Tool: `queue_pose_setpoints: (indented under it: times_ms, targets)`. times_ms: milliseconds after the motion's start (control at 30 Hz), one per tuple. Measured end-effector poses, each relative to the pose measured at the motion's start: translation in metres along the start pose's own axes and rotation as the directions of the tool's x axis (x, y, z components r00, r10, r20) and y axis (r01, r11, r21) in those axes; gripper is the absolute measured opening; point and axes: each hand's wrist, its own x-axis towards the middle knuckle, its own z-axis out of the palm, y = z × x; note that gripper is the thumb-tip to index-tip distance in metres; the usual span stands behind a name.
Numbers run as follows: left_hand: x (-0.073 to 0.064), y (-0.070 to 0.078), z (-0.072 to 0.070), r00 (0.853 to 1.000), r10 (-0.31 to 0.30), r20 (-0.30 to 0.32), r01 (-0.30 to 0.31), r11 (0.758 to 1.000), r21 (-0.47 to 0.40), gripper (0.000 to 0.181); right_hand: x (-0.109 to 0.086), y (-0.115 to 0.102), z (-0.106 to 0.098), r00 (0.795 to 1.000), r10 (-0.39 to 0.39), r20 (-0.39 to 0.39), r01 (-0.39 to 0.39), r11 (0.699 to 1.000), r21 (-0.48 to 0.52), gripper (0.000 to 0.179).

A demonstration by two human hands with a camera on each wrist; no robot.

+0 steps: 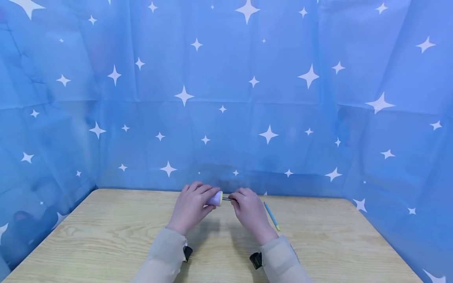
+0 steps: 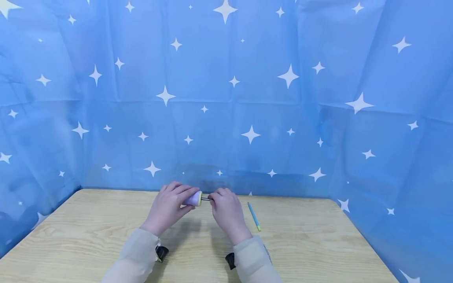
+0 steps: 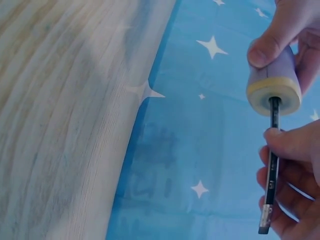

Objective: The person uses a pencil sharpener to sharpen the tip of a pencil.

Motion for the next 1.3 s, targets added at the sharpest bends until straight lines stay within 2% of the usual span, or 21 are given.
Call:
queue_pose_setpoints:
  times_ms: [100, 167, 333, 400, 500, 800, 1100, 1300]
  targets:
    - [-0.001, -0.002, 0.0, 1.0, 0.007, 0.014, -0.007, 1.0, -0.024, 0.05, -0.002, 0.002, 0.0, 1.0, -0.01, 0.005, 0.01, 1.0, 0.002, 0.008]
    - [-0.002, -0.006, -0.003, 1.0, -0.013, 0.006, 0.013, 0.999, -0.031, 0.05, -0.002, 0.005, -0.001, 1.0, -0.006, -0.006, 0.006, 1.0, -0.001, 0.008]
    - [-0.007, -0.021, -0.016, 0.993, -0.109, -0.047, 0.107, 0.993, -0.04, 0.052, -0.003, 0.017, -0.008, 0.996, 0.084, -0.044, -0.084, 0.996, -0.002, 0.009]
    - [-0.007, -0.024, -0.021, 0.99, -0.129, -0.052, 0.127, 0.991, -0.048, 0.053, -0.003, 0.02, -0.011, 0.993, 0.115, -0.039, -0.115, 0.993, 0.004, 0.01]
    - [-0.005, -0.025, -0.024, 0.99, -0.131, -0.047, 0.129, 0.99, -0.049, 0.052, -0.002, 0.022, -0.013, 0.991, 0.134, -0.016, -0.134, 0.991, 0.01, 0.009]
    - [-0.004, -0.022, -0.019, 0.99, -0.143, -0.023, 0.142, 0.989, -0.043, 0.052, -0.003, 0.024, -0.013, 0.982, 0.19, 0.004, -0.19, 0.981, 0.045, 0.01]
    - [-0.004, -0.018, -0.013, 0.992, -0.125, 0.012, 0.126, 0.991, -0.036, 0.052, -0.003, 0.031, -0.012, 0.945, 0.316, 0.085, -0.323, 0.942, 0.093, 0.012]
    - [-0.003, -0.017, -0.014, 0.99, -0.144, 0.01, 0.144, 0.989, -0.046, 0.053, -0.002, 0.036, -0.012, 0.933, 0.344, 0.109, -0.356, 0.926, 0.126, 0.012]
